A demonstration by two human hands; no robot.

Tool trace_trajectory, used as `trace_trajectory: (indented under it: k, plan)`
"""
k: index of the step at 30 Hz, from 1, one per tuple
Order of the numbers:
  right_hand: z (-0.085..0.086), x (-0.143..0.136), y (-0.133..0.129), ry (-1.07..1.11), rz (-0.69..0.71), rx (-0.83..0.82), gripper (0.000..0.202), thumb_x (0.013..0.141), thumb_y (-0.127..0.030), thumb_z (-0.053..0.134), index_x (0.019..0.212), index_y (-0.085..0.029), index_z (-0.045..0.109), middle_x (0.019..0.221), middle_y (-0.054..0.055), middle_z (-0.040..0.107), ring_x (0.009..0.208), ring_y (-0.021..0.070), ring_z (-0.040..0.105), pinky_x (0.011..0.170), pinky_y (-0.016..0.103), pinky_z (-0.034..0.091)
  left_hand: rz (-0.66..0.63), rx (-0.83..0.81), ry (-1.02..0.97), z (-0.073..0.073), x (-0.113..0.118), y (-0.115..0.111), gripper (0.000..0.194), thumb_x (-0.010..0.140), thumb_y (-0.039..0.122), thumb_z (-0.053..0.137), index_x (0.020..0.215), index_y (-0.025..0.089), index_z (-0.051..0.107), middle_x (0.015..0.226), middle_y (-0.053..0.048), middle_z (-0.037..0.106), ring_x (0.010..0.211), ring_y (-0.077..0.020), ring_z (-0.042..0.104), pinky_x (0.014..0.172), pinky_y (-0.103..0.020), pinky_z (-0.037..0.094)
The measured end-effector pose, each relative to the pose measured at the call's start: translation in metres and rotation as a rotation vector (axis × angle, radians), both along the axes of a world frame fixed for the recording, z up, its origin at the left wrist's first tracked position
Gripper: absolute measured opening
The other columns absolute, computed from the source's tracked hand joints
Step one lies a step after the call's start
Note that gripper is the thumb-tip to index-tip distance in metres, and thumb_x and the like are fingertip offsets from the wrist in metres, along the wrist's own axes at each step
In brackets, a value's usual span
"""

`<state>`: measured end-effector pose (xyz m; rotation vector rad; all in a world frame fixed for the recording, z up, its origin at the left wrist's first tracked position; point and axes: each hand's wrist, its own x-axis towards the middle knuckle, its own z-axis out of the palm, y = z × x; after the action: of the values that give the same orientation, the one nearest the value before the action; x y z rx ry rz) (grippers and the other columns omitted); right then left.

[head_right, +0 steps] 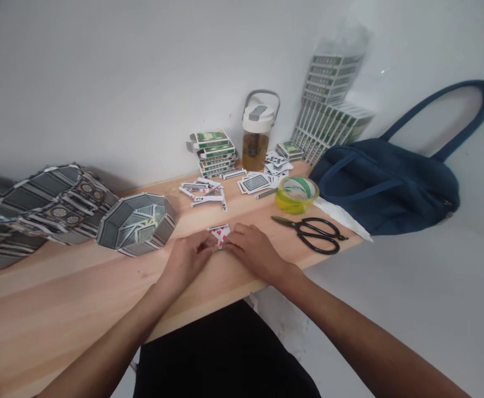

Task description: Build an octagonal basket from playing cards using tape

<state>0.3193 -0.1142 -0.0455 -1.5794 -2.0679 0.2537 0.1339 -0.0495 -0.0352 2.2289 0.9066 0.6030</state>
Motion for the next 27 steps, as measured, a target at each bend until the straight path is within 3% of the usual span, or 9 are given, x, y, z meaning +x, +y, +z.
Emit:
trace_trajectory:
  k: [11,27]
  plan:
    - [0.018,0.003,0.015,0.062,0.071,-0.217,0.016,0.093,-0.021,0.051,0.083,-0.018,0.063,0.085,0.004,0.065,0.079,0.0159,0.056,0.071,0.027,0.036,0.001,-0.149,0.024,0.010,0.005,0.006,0.008,0.079,0.009,0.058,0.076,0.017,0.058,0.067,0.003,0.059,0.061,-0.0105,0.051,0.059,-0.021,0.037]
    - [0.023,-0.004,0.014,-0.020,0.025,-0.273,0.014,0.094,-0.021,0.048,0.086,-0.020,0.059,0.096,0.004,0.069,0.088,0.0191,0.059,0.073,0.029,0.033,-0.067,-0.169,0.136,0.014,0.013,0.016,0.012,0.075,0.008,0.056,0.072,0.019,0.055,0.064,0.004,0.058,0.060,-0.0107,0.051,0.060,-0.021,0.036]
